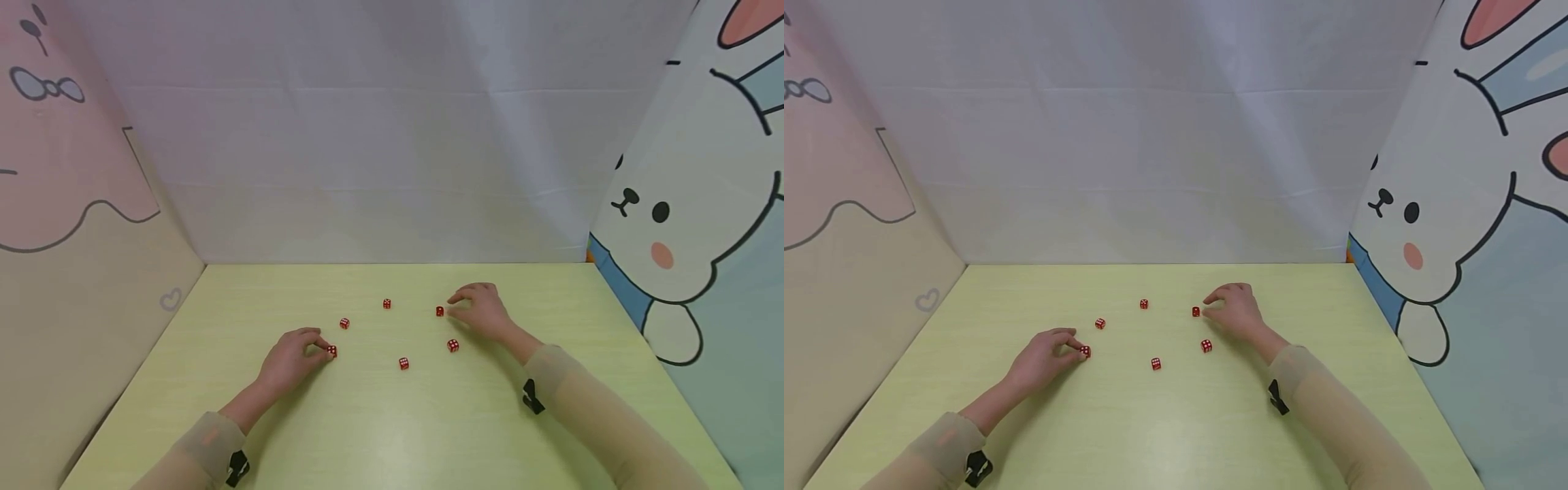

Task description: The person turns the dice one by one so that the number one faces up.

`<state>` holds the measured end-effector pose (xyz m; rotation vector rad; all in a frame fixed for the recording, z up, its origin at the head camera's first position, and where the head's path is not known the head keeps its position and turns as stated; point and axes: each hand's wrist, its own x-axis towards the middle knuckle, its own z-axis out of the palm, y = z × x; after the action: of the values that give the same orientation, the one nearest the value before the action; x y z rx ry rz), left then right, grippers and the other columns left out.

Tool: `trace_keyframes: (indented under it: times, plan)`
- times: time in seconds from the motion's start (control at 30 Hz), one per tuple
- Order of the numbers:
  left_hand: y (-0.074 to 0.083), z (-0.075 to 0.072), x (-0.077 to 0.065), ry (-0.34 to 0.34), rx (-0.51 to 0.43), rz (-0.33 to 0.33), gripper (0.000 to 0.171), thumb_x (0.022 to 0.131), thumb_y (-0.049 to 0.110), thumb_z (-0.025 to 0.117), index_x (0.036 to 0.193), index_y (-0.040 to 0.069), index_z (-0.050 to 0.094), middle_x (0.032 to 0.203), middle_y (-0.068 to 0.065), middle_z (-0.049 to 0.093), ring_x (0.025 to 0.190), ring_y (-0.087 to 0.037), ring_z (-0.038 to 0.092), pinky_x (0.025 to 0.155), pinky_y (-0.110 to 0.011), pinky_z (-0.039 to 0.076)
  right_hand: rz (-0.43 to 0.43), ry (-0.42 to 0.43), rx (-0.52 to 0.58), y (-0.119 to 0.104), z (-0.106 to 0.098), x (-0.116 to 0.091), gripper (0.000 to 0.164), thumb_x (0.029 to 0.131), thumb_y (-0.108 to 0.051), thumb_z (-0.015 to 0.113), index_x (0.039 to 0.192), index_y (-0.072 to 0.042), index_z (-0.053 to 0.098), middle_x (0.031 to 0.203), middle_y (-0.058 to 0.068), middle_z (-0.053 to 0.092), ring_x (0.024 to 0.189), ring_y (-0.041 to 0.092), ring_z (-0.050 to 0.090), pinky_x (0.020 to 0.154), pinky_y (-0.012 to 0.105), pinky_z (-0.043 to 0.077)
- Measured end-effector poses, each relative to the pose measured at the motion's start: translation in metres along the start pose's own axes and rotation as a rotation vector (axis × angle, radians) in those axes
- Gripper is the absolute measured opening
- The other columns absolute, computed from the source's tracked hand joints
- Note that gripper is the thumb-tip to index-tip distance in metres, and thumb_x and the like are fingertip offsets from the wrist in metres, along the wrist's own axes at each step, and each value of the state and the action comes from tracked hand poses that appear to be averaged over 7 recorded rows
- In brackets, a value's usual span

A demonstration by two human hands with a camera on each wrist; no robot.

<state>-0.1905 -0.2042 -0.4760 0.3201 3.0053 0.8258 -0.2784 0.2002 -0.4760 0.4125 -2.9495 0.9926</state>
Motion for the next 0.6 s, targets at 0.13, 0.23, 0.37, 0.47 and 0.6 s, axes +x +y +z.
trace_keyframes:
  times: [0.13,0.23,0.37,0.47,0.6]
  plan:
    - [-0.001,0.001,0.001,-0.002,-0.002,0.003,0.009,0.091,0.027,0.08,0.097,0.02,0.077,0.139,-0.017,0.062,0.131,-0.045,0.052,0.109,-0.06,0.041,-0.014,0.006,-0.017,0.004,-0.004,-0.007,0.024,0.093,-0.028,0.076,0.109,-0.012,0.079,0.131,0.016,0.064,0.134,0.043,0.037,0.112,0.057,0.031]
    - [-0.002,0.001,0.001,0.001,0.002,0.009,0.01,0.091,0.027,0.079,0.098,0.02,0.077,0.138,-0.017,0.062,0.131,-0.045,0.052,0.109,-0.06,0.04,-0.028,0.004,-0.035,0.006,-0.006,-0.013,0.021,0.092,-0.027,0.077,0.107,-0.012,0.08,0.131,0.016,0.064,0.133,0.044,0.038,0.111,0.058,0.033]
    - [-0.002,0.001,0.001,-0.001,0.003,0.012,0.011,0.091,0.028,0.079,0.099,0.02,0.078,0.138,-0.017,0.062,0.131,-0.045,0.052,0.109,-0.06,0.041,-0.037,-0.002,-0.043,0.004,-0.01,-0.025,0.018,0.091,-0.025,0.078,0.105,-0.013,0.081,0.131,0.016,0.064,0.134,0.045,0.037,0.112,0.059,0.033]
    - [-0.002,0.0,0.001,-0.007,0.005,0.009,0.012,0.091,0.028,0.079,0.1,0.02,0.078,0.138,-0.017,0.062,0.131,-0.045,0.052,0.109,-0.06,0.041,-0.05,-0.005,-0.046,0.0,-0.014,-0.033,0.018,0.091,-0.024,0.079,0.104,-0.012,0.081,0.131,0.016,0.064,0.135,0.045,0.036,0.112,0.06,0.032]
    - [-0.001,-0.001,0.001,-0.009,0.01,0.014,0.012,0.092,0.027,0.079,0.1,0.019,0.078,0.138,-0.018,0.062,0.131,-0.046,0.052,0.109,-0.061,0.041,-0.068,-0.023,-0.037,-0.003,-0.02,-0.043,0.019,0.09,-0.025,0.079,0.104,-0.012,0.08,0.13,0.015,0.064,0.135,0.045,0.036,0.112,0.061,0.033]
